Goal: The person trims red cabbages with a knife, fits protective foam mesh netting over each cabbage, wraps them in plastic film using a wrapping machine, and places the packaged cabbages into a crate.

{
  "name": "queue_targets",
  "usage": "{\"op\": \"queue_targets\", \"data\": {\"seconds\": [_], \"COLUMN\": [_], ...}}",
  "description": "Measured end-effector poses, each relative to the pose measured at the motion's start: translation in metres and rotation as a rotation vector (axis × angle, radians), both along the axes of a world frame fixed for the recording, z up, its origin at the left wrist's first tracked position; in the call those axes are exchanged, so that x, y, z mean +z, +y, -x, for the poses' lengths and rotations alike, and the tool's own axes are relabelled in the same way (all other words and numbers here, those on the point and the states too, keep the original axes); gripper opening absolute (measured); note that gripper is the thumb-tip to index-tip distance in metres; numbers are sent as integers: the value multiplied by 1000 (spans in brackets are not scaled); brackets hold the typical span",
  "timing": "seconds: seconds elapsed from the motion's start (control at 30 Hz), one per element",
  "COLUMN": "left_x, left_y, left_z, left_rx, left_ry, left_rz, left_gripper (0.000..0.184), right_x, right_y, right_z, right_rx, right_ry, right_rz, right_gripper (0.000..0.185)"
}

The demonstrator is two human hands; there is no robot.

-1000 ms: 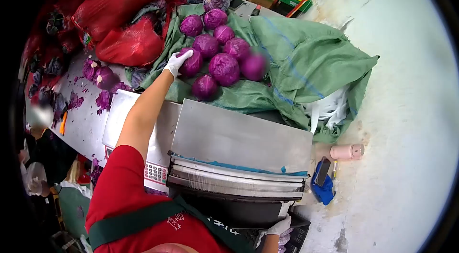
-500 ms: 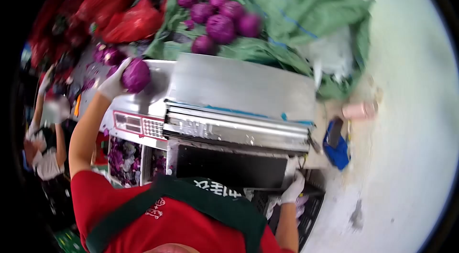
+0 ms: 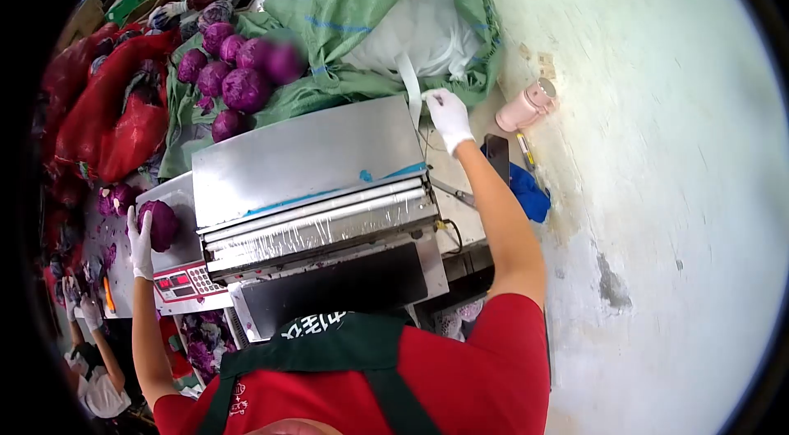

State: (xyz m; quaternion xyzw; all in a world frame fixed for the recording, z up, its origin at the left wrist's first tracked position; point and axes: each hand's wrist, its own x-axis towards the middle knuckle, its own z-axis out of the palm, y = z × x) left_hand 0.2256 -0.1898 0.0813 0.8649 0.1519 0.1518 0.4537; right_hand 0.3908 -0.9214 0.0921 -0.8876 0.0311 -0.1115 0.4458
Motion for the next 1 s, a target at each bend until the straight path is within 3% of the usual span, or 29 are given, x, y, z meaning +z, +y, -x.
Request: {"op": "queue_targets", "data": {"seconds": [0.07, 0.1, 0.13, 0.2, 0.27, 0.33, 0.4, 0.47, 0.5, 0.53, 0.57, 0.6, 0.63, 0.67, 0.7, 0.73, 0.8, 0.93, 0.97, 1.0], "left_x": [-6, -14, -17, -9, 13, 16, 2, 78, 111, 145, 114, 128, 130, 135, 132, 125, 124, 112, 105, 102], "left_y": [2, 9, 16, 5, -20, -28, -20, -102, -153, -202, -212, -249, -282, -313, -332, -345, -361, -367, -368, -367], "left_z": [3, 3, 6, 11, 17, 19, 26, 37, 40, 48, 52, 52, 52, 58, 61, 64, 72, 105, 111, 113], "left_rx": [93, 78, 64, 157, 223, 270, 293, 285, 311, 226, 48, -135, -288, -317, -386, -419, -297, -196, -222, -203], "left_ry": [-59, -45, -34, 18, 66, 43, -250, -267, -246, -166, -150, -117, -110, -109, -171, -119, -26, -223, -198, -209], "left_rz": [0, 191, 383, 482, 428, 456, -74, -60, 145, 233, 502, 425, 634, 749, 721, 862, 1051, 621, 780, 785], "left_gripper": [70, 70, 71, 72, 73, 73, 55, 32, 20, 21, 25, 32, 45, 55, 62, 62, 41, 34, 34, 34], "right_x": [5, -12, -22, -32, -3, 17, 67, 121, 138, 145, 154, 155, 141, 146, 131, 129, 114, 108, 108, 109], "right_y": [17, 17, 15, 17, 33, 36, 50, 72, 87, 96, 117, 137, 149, 174, 186, 201, 209, 218, 221, 225], "right_z": [-38, -61, -77, -103, -96, -85, -57, -10, 13, 33, 65, 94, 112, 142, 157, 172, 191, 210, 214, 216], "right_rx": [-67, -110, -91, -152, -166, -240, -290, -75, 99, 255, 316, 476, 688, 729, 802, 838, 766, 722, 730, 739], "right_ry": [-33, -62, -67, 168, 205, -67, -260, -340, -495, -343, -116, 76, -51, 157, 204, 278, 538, 444, 463, 480], "right_rz": [120, 81, 74, 399, 412, 353, 359, 152, 114, 8, -80, -222, -24, -130, -149, -128, -458, -469, -485, -501], "right_gripper": [24, 36, 36, 47, 38, 27, 26, 22, 21, 20, 18, 16, 15, 15, 12, 7, 9, 10, 10, 10]}}
